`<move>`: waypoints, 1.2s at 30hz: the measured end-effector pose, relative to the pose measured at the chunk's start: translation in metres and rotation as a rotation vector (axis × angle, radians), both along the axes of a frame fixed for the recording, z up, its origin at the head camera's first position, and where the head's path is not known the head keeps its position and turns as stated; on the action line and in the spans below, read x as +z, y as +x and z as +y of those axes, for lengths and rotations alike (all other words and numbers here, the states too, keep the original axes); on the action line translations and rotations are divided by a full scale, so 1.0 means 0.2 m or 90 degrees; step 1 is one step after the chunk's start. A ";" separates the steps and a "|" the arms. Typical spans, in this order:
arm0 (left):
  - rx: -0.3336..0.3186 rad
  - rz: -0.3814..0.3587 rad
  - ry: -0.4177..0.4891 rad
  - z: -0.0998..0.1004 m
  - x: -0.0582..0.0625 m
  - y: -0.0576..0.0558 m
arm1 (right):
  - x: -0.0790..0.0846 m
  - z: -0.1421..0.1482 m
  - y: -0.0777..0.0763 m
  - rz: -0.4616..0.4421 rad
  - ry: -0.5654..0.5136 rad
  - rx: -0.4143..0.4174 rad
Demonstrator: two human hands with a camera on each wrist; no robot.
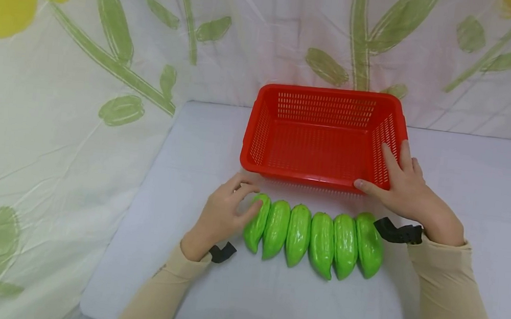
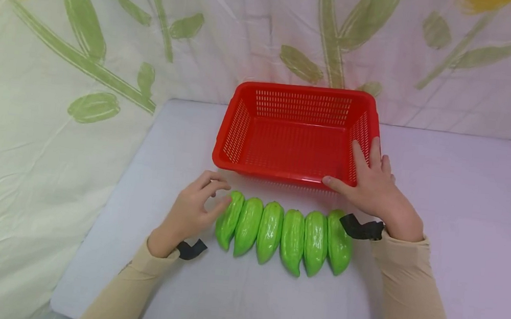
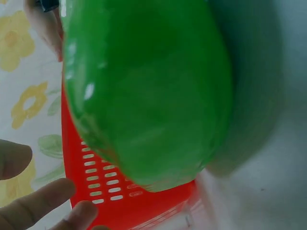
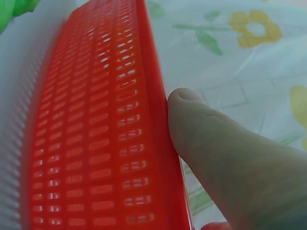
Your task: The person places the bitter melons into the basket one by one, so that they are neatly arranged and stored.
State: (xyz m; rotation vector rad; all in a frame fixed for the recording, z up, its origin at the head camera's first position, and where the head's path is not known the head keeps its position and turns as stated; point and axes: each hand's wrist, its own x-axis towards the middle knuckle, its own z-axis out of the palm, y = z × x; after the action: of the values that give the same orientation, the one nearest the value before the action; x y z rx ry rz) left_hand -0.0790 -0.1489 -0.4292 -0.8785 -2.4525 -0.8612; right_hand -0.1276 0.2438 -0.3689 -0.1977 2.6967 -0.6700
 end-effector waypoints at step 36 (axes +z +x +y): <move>0.056 -0.309 -0.095 0.05 -0.09 0.07 | 0.00 -0.01 0.02 0.021 -0.027 -0.009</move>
State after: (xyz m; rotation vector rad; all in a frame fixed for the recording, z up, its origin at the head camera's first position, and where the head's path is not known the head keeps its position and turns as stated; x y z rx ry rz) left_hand -0.0659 -0.1380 -0.4478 -0.6602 -2.9801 -0.9594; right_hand -0.1232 0.2424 -0.3693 -0.2014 2.7190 -0.7347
